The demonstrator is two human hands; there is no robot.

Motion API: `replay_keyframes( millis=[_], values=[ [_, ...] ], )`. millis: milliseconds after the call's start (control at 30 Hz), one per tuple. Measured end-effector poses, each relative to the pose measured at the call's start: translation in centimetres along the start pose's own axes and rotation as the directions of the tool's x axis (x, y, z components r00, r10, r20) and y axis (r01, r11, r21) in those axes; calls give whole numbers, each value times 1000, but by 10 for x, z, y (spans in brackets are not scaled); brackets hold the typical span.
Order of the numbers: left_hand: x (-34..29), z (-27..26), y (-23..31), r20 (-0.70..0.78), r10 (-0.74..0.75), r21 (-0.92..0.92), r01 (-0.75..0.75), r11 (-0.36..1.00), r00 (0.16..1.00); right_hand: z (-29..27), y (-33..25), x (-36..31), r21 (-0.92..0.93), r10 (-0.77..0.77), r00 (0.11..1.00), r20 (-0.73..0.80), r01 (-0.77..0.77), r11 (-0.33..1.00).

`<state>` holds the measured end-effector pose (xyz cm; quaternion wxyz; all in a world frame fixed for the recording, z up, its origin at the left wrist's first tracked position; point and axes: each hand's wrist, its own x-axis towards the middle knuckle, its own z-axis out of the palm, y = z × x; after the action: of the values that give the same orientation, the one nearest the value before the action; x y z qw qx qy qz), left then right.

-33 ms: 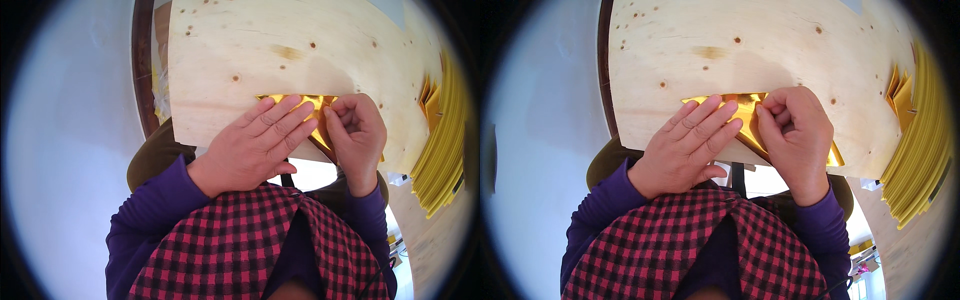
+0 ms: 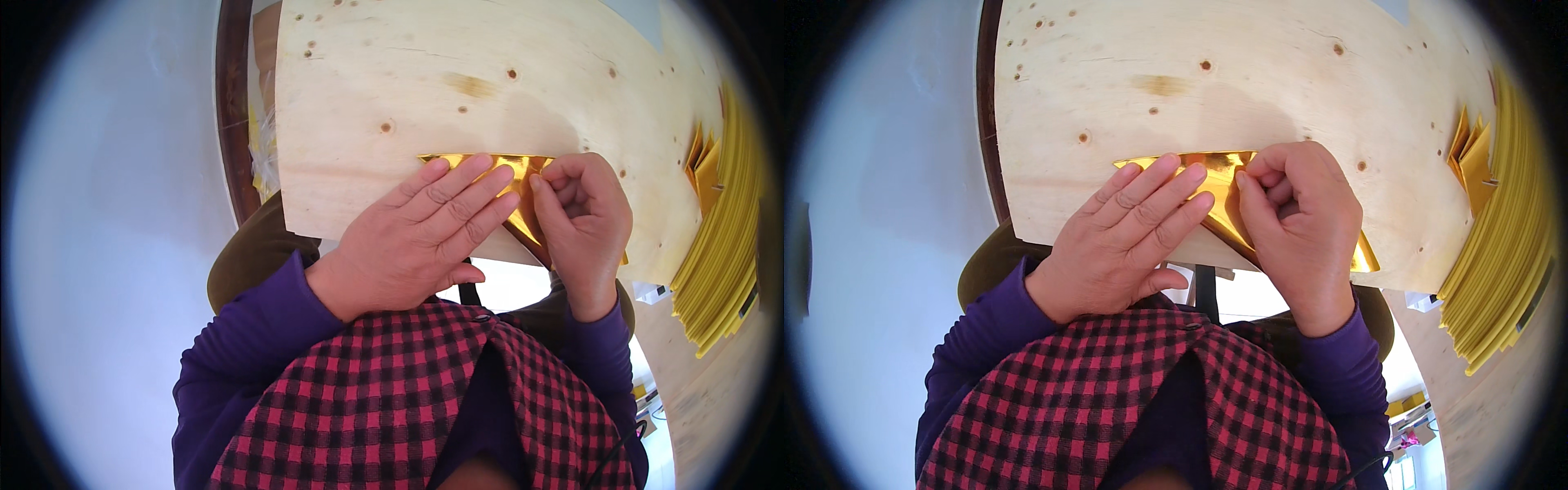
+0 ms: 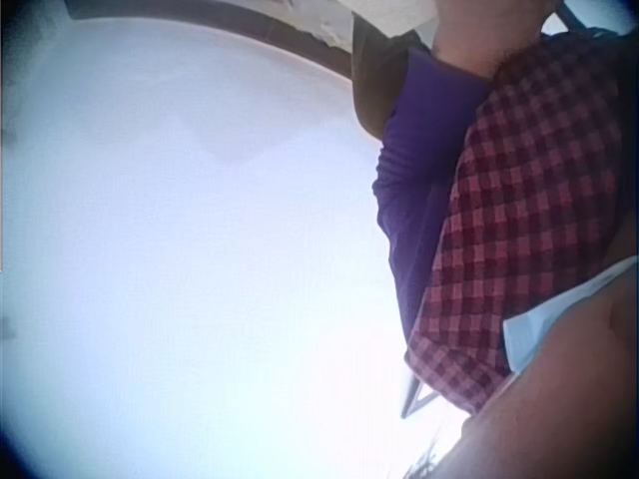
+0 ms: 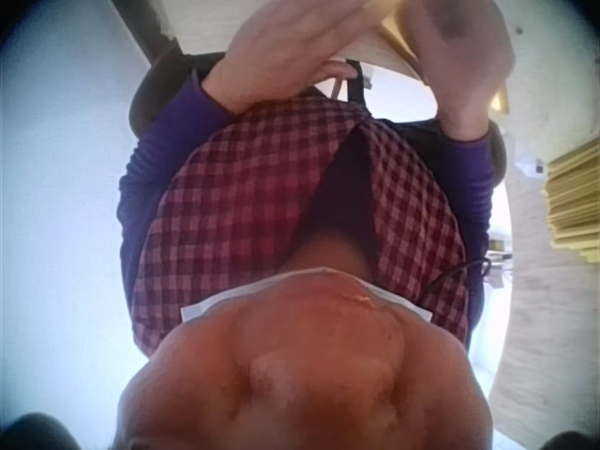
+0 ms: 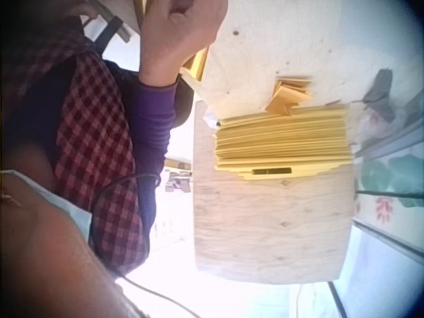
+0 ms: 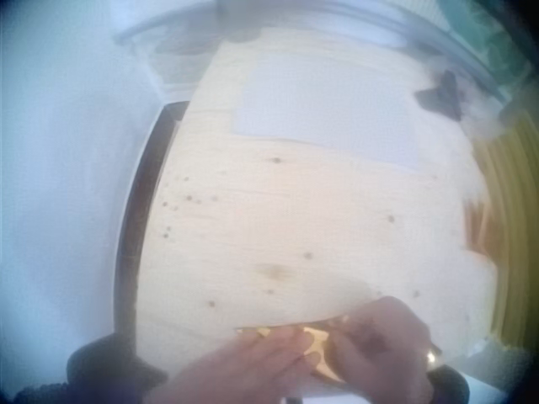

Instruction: The person folds a single sheet of gold-colored paper by hand into a small triangular origami shape. They repeatedly crease and adjust the folds on a wooden table, then place the finished piece aside.

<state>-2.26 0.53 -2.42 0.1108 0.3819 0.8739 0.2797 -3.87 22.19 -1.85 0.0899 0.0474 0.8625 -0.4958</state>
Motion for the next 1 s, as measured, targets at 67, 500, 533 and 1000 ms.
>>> replay_keyframes(
  millis=[67,500,533,1000],
  values=[
    [1,2,1,29,-15,40,13,999,999,-3,1,-2,-22,-2,1000,28,2,1000],
    [2,3,0,56,-54,45,51,998,997,2,2,-2,95,17,999,-50,-12,995],
    [3,3,1,60,-62,25,60,998,996,2,1,-2,83,15,999,-51,-11,997],
    [6,5,3,5,-53,7,52,999,999,-5,-5,1,-62,-50,999,-15,49,997]
  ],
)
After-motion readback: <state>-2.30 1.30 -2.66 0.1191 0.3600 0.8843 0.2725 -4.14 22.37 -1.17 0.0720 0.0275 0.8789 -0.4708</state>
